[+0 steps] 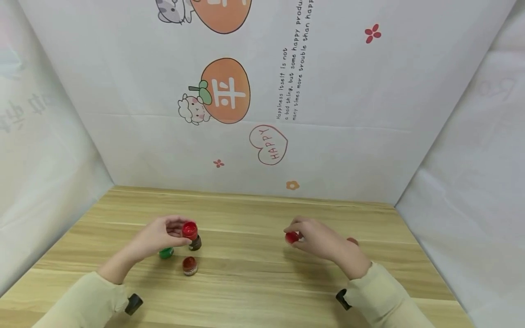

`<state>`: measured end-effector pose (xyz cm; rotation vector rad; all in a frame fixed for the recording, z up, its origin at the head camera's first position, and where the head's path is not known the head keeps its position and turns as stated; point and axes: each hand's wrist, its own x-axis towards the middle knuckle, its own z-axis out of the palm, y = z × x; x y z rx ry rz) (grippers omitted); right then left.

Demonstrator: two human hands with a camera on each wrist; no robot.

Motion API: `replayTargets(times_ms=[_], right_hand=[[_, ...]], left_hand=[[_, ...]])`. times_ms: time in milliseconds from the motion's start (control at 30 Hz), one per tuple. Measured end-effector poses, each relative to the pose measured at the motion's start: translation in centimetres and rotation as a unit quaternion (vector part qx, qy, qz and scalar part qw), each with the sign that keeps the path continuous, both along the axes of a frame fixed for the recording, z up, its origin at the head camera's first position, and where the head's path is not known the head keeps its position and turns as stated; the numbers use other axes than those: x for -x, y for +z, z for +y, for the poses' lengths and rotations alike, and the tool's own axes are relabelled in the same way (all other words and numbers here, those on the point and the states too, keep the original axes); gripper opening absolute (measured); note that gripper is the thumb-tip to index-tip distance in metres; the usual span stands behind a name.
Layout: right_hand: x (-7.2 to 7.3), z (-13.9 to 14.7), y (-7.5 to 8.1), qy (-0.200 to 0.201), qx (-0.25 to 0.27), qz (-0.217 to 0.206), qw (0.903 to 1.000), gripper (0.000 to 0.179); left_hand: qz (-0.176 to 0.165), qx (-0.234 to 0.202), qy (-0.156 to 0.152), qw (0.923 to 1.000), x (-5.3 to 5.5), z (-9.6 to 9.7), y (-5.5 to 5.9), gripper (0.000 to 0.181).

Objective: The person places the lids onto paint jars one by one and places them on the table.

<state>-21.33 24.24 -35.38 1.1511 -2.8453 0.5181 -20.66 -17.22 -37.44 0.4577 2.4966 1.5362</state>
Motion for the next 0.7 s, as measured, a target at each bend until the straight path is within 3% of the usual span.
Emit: replayTargets(times_ms=[267, 700], right_hand=[[0.0, -1.2, 0.5, 0.021, 0.011, 0.008, 0.9997, 0.028], [-0.1, -4.0, 2.1, 0.05, 0.024, -0.001, 0.9985, 0.03]], left_hand=[[-0.008, -0.051, -0.014, 0.9986, 0.3, 3.2, -0.6, 0.043], [-0.001, -0.054, -0.051, 0.9973, 0.4, 6.8, -1.5, 0.044]])
